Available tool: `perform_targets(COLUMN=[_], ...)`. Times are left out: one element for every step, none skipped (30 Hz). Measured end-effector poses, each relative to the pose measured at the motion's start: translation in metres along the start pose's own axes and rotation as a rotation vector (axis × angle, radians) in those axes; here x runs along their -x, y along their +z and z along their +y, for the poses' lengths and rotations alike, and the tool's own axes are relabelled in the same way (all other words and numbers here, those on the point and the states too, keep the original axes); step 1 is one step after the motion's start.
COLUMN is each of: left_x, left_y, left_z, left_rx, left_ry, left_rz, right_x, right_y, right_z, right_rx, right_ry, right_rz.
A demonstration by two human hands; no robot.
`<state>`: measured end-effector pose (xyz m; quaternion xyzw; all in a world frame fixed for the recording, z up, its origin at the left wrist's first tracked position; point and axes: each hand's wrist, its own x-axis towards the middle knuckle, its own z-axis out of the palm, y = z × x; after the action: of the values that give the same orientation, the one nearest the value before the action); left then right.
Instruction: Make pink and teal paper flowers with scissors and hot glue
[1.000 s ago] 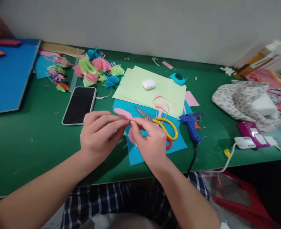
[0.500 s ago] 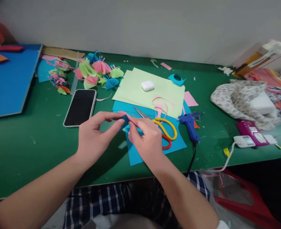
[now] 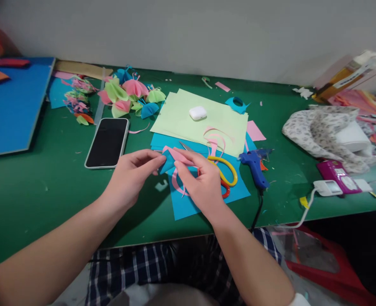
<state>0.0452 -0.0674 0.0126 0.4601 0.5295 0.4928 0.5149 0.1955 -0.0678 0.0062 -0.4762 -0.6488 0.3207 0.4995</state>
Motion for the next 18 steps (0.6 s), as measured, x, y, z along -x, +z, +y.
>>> perform_targets(left_x=[-0.0003,-0.0005,-0.0006,-0.0007,-0.0007,-0.0009,-0.0011,-0.0014,-0.0017,-0.0020,-0.0023,-0.0024,-0.0026,-0.0026,-0.0027,-0.0028,-0.0030,-0.0033], left_y=[0.0002,0.0005,0.0008,0.0011,0.0013,0.0014,0.0013,0.0010,0.0006,0.0000,-0.0006,-0.0012,-0.0018,-0.0022,-0.0025,-0.0028,-0.0029,-0.0030], left_z=[0.0002,0.0005,0.0008,0.0010,0.0010,0.0008,0.0003,-0.0004,-0.0013,-0.0023,-0.0033,-0.0042,-0.0050,-0.0055,-0.0059,-0.0061,-0.0063,-0.0066], left_rx=[0.030,0.052,0.064,0.071,0.073,0.073,0.074,0.076,0.079,0.083,0.087,0.092,0.098,0.103,0.106,0.108,0.108,0.106], left_ry=[-0.016,-0.032,-0.048,-0.061,-0.070,-0.075,-0.075,-0.074,-0.077,-0.085,-0.097,-0.110,-0.119,-0.122,-0.120,-0.115,-0.111,-0.107], left_rz=[-0.005,-0.015,-0.028,-0.042,-0.056,-0.067,-0.073,-0.076,-0.081,-0.088,-0.095,-0.103,-0.109,-0.111,-0.110,-0.106,-0.102,-0.100], right_x=[-0.0001,-0.0002,-0.0003,-0.0003,-0.0003,-0.0004,-0.0005,-0.0007,-0.0010,-0.0014,-0.0018,-0.0022,-0.0025,-0.0028,-0.0029,-0.0029,-0.0029,-0.0028], right_y=[0.0000,0.0000,0.0001,0.0002,0.0002,0.0001,-0.0002,-0.0007,-0.0014,-0.0021,-0.0029,-0.0036,-0.0041,-0.0045,-0.0047,-0.0049,-0.0051,-0.0053], right_z=[0.0004,0.0006,0.0006,0.0004,0.0003,0.0002,0.0003,0.0007,0.0013,0.0020,0.0029,0.0038,0.0047,0.0053,0.0058,0.0060,0.0060,0.0059], right_rx=[0.010,0.021,0.027,0.024,0.010,-0.009,-0.031,-0.054,-0.073,-0.090,-0.106,-0.121,-0.138,-0.152,-0.163,-0.171,-0.175,-0.176], right_ry=[0.008,0.015,0.020,0.025,0.028,0.032,0.039,0.045,0.048,0.048,0.044,0.041,0.044,0.050,0.059,0.066,0.071,0.079], right_rz=[0.015,0.024,0.024,0.019,0.016,0.012,0.007,0.002,-0.004,-0.014,-0.025,-0.033,-0.044,-0.055,-0.066,-0.075,-0.086,-0.100])
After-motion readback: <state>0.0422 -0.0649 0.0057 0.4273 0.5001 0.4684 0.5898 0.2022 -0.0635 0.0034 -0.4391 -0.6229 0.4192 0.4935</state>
